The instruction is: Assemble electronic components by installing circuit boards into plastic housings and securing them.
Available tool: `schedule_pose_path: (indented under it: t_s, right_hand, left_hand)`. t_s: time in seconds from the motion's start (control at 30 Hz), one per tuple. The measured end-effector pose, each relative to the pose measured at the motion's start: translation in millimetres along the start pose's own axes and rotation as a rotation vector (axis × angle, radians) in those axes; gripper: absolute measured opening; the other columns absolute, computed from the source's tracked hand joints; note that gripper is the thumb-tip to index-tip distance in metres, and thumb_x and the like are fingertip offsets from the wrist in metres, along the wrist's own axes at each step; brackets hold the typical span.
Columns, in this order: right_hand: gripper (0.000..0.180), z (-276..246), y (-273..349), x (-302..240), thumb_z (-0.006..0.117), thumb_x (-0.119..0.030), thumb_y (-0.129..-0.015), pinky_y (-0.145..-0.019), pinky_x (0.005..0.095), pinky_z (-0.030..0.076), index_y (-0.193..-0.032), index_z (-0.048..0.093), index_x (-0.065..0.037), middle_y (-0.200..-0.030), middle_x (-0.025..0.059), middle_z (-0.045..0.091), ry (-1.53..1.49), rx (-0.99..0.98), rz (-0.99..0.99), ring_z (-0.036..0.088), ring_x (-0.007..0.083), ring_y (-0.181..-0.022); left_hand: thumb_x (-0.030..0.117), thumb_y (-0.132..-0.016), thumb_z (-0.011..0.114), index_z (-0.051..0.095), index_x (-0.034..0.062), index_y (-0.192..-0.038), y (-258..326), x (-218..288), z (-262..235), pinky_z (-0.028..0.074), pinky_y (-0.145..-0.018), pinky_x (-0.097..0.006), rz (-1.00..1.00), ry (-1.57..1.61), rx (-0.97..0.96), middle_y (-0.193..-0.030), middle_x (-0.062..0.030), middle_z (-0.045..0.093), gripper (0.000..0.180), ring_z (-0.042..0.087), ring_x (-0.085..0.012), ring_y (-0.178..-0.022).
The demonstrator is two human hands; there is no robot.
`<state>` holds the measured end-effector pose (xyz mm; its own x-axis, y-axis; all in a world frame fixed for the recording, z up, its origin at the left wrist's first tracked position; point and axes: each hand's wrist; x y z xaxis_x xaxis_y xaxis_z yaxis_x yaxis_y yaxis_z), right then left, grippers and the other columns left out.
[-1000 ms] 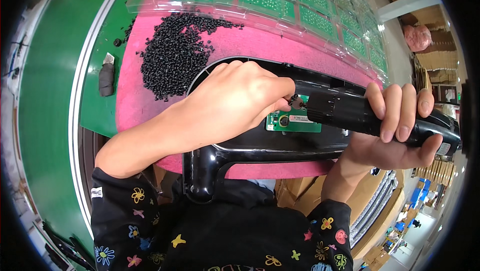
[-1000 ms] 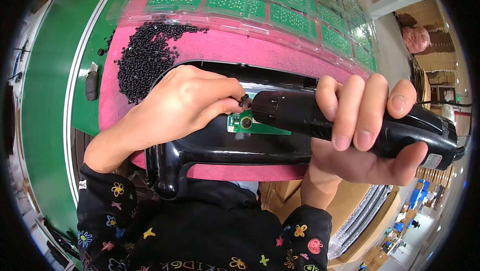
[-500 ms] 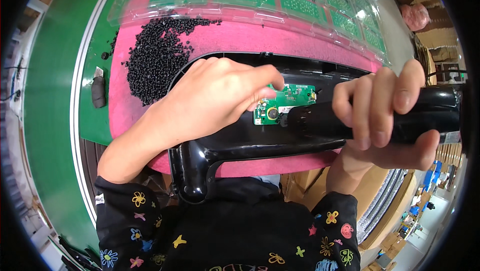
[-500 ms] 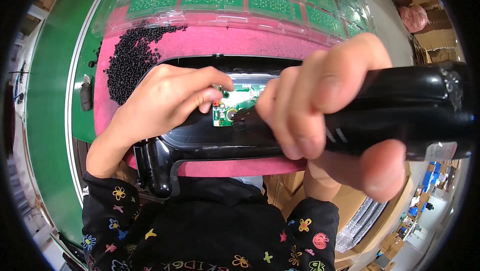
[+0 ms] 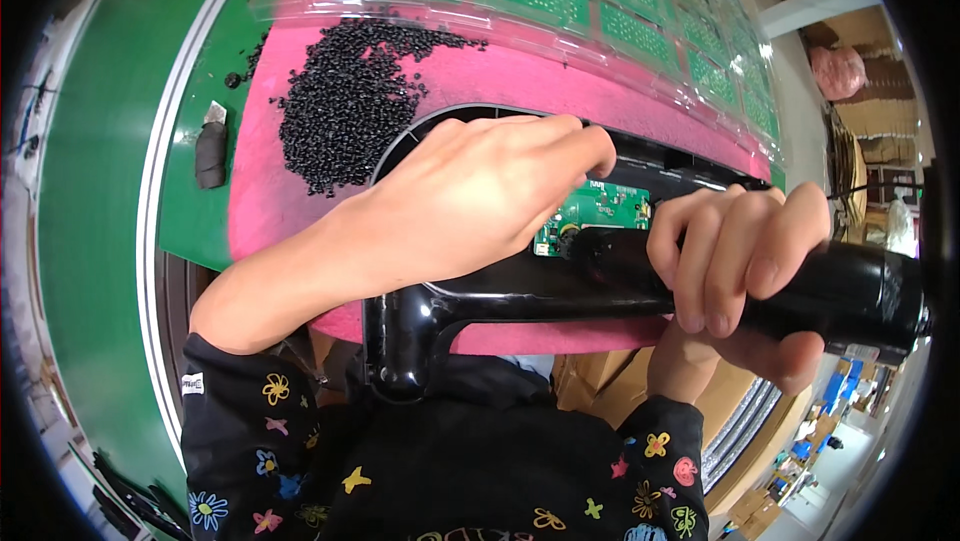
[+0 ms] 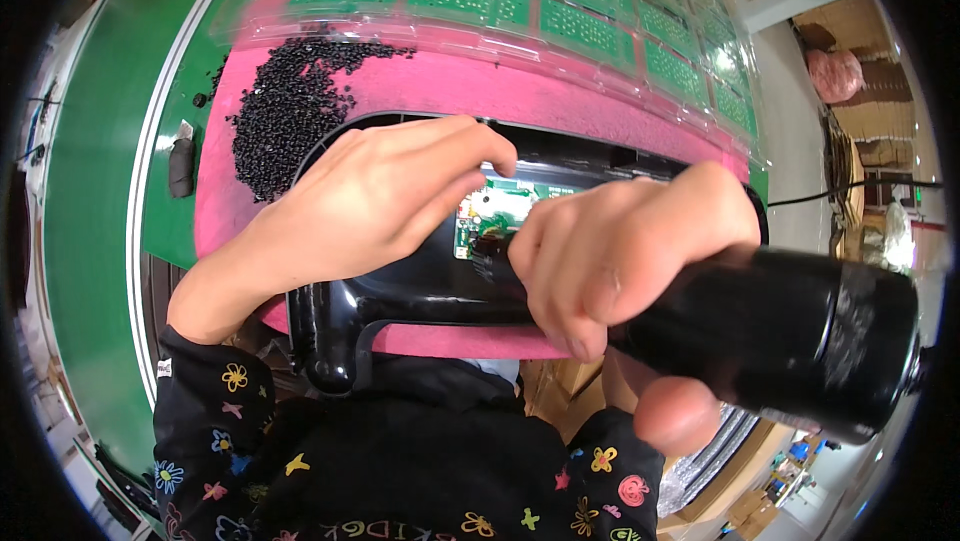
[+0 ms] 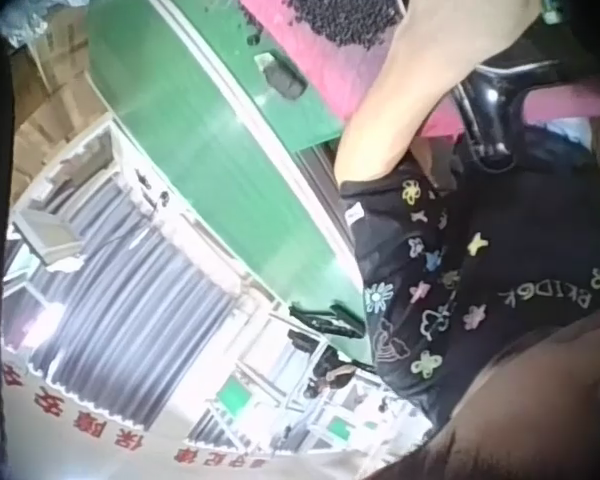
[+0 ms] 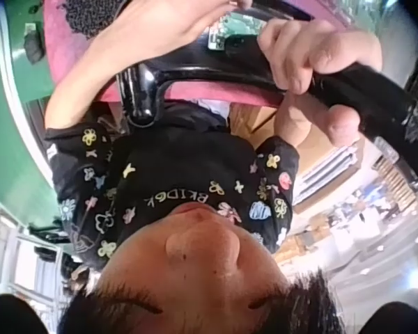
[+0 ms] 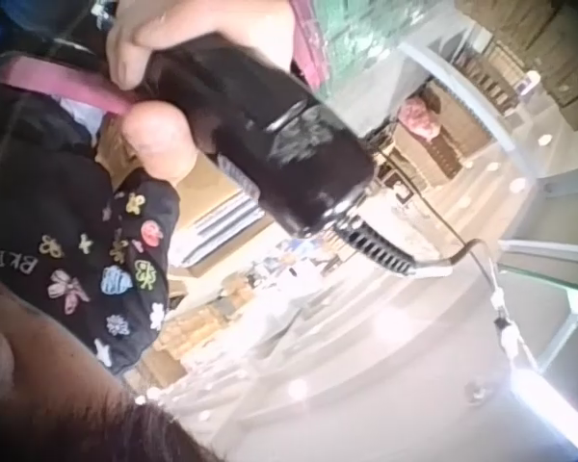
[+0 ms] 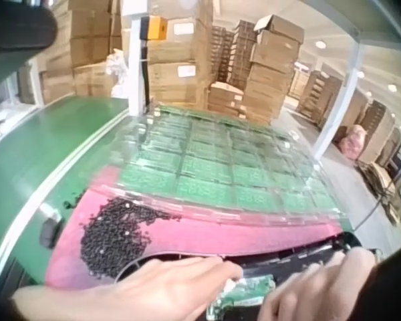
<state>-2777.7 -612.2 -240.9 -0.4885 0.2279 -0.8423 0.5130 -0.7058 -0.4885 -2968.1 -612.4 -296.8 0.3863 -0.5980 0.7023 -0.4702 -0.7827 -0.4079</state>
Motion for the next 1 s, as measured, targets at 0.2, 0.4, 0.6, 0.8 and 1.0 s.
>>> schedule_pose_path:
  t_s: [0.2,0.4,0.6,0.8,1.0]
  right_hand:
    - [0.043,7.3,-6.6,-1.6,0.077,-0.035,-0.077,-0.052,0.0265,0.039,-0.095,0.047,-0.009,-0.062,-0.0026,0.056,0.038,-0.141,0.136,0.053,0.0097,-0.048]
    - [0.045,3.8,-15.2,0.3,0.08,-0.034,-0.074,-0.052,0.026,0.039,-0.095,0.049,-0.008,-0.064,-0.0019,0.058,0.033,-0.3,0.15,0.054,0.0105,-0.049]
    - [0.047,10.8,-9.5,0.2,0.082,-0.035,-0.072,-0.05,0.0244,0.038,-0.093,0.05,-0.008,-0.063,-0.0021,0.057,0.039,-0.153,0.152,0.053,0.0104,-0.047]
    - [0.048,7.4,-6.2,-5.6,0.082,-0.037,-0.072,-0.051,0.025,0.037,-0.093,0.05,-0.008,-0.065,-0.0018,0.057,0.013,-0.075,0.185,0.052,0.0103,-0.048]
    - [0.051,3.2,-8.2,-14.6,0.086,-0.032,-0.067,-0.057,0.0283,0.039,-0.094,0.051,-0.007,-0.067,0.0004,0.058,0.094,-0.2,0.31,0.056,0.0137,-0.055]
  left_hand:
    - [0.001,-0.078,0.064,0.056,0.0049,-0.1,5.5,-2.3,0.8,0.048,-0.064,-0.04,0.007,0.037,0.022,-0.081,-0.0099,0.06,0.024,0.061,-0.0294,-0.078]
    - [-0.001,-0.076,0.065,0.056,0.005,-0.099,6.6,-3.2,1.7,0.048,-0.062,-0.04,0.01,0.021,0.003,-0.076,-0.0088,0.059,0.025,0.061,-0.0281,-0.075]
    - [0.0,-0.075,0.066,0.057,0.0053,-0.099,5.2,-3.0,1.4,0.048,-0.062,-0.039,0.017,0.013,0.012,-0.077,-0.0085,0.059,0.026,0.06,-0.0283,-0.075]
    - [0.002,-0.076,0.066,0.059,0.0059,-0.1,1.3,1.0,-1.4,0.048,-0.063,-0.04,-0.007,0.022,-0.088,-0.078,-0.0089,0.059,0.025,0.059,-0.0289,-0.075]
    - [0.002,-0.076,0.066,0.06,0.0051,-0.101,1.8,-2.4,2.8,0.049,-0.065,-0.04,0.043,-0.011,-0.029,-0.081,-0.0094,0.061,0.026,0.059,-0.0295,-0.076]
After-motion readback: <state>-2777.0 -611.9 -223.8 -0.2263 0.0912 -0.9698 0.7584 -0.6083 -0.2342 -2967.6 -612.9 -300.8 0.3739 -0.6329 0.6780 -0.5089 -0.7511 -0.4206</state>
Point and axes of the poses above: each hand's wrist, its own y-axis away from the middle knuckle, its own z-axis out of the palm, x = y × z
